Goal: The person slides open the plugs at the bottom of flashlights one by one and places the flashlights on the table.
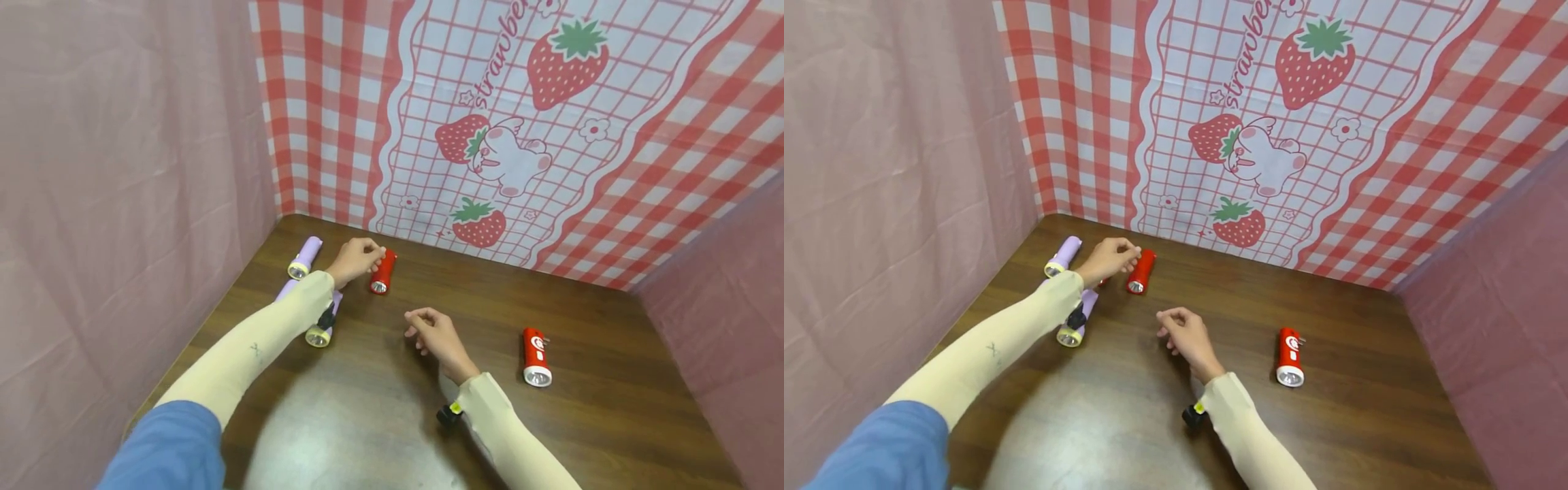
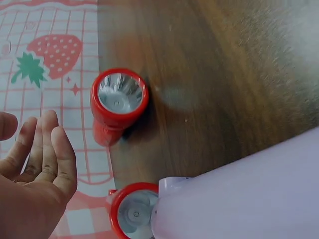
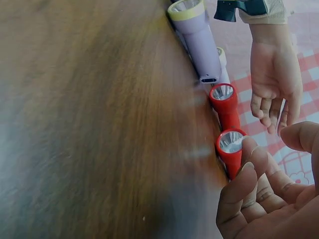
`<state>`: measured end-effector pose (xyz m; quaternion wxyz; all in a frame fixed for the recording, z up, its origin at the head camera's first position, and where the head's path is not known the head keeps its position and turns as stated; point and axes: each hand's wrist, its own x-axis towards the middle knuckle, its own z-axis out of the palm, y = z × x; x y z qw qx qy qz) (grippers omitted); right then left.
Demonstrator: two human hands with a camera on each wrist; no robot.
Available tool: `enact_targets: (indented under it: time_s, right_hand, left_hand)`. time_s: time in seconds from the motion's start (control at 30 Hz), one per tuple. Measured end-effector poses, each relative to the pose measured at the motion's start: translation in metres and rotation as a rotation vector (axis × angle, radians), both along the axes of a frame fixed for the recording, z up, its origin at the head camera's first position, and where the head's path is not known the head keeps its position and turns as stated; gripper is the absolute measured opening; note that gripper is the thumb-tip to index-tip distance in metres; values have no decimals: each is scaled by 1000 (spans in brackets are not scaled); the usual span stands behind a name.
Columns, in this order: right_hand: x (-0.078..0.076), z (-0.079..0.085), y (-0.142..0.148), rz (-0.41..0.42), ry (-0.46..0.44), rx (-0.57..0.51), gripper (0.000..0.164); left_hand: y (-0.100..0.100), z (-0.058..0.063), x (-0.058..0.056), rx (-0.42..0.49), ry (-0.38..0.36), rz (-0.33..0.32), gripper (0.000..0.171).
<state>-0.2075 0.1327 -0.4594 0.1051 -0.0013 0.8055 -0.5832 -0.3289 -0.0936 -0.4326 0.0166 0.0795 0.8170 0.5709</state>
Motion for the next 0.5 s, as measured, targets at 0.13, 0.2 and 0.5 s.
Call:
enact_targets:
  time_s: [0.13,0.2,0.5]
  right_hand:
    - [-5,-2,-5,-14,-5,2,32]
    - [-8,-3,-7,-20,2,-2,31]
    - [-22,-8,-18,-39,11,-7,33]
  left_hand:
    - [-1,-3,-5,2,-22,26,25]
    - [-1,-5,-8,-5,-30,39,25]
    - [-1,-8,-22,-114,-5,70,25]
